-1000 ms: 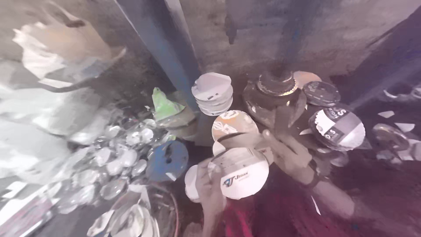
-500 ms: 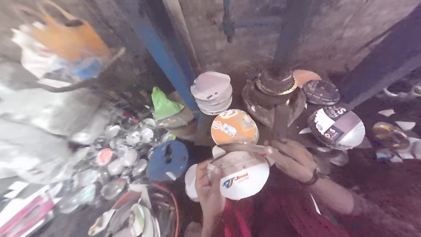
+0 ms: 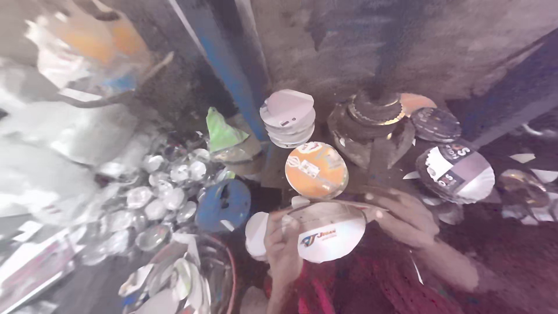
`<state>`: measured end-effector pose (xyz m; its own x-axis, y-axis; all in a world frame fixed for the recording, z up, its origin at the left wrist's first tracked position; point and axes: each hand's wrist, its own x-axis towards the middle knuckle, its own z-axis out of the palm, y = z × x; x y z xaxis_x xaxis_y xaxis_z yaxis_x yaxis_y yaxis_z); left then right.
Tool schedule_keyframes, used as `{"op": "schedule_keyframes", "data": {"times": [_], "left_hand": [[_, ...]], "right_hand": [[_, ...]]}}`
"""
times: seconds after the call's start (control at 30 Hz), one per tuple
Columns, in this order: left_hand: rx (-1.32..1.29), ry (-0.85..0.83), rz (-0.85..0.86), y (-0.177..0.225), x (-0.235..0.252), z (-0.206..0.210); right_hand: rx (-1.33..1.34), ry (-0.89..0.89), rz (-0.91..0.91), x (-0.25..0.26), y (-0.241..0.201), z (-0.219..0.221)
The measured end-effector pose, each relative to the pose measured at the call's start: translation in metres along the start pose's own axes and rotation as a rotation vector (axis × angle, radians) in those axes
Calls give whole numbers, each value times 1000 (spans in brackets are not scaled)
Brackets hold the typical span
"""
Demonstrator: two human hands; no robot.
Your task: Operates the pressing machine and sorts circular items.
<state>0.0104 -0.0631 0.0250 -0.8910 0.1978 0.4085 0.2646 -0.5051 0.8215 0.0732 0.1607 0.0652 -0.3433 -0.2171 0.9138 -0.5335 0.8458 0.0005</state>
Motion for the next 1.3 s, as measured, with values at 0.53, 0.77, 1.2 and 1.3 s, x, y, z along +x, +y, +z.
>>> {"op": "schedule_keyframes", "data": {"times": [0.53,0.77,1.2,1.3], "left_hand": [[-3,356,-221,6,-3,-29],[-82,439,-218,15,-10,-67],[167,97,-299,9,2,-38],[216,155,-231,1,8,-21]], "right_hand": [[288,-395,564,31,6,68],[-182,-717,873,32,75,128],[443,-610,681,54,22,67],[431,-779,675,74,20,76]]}}
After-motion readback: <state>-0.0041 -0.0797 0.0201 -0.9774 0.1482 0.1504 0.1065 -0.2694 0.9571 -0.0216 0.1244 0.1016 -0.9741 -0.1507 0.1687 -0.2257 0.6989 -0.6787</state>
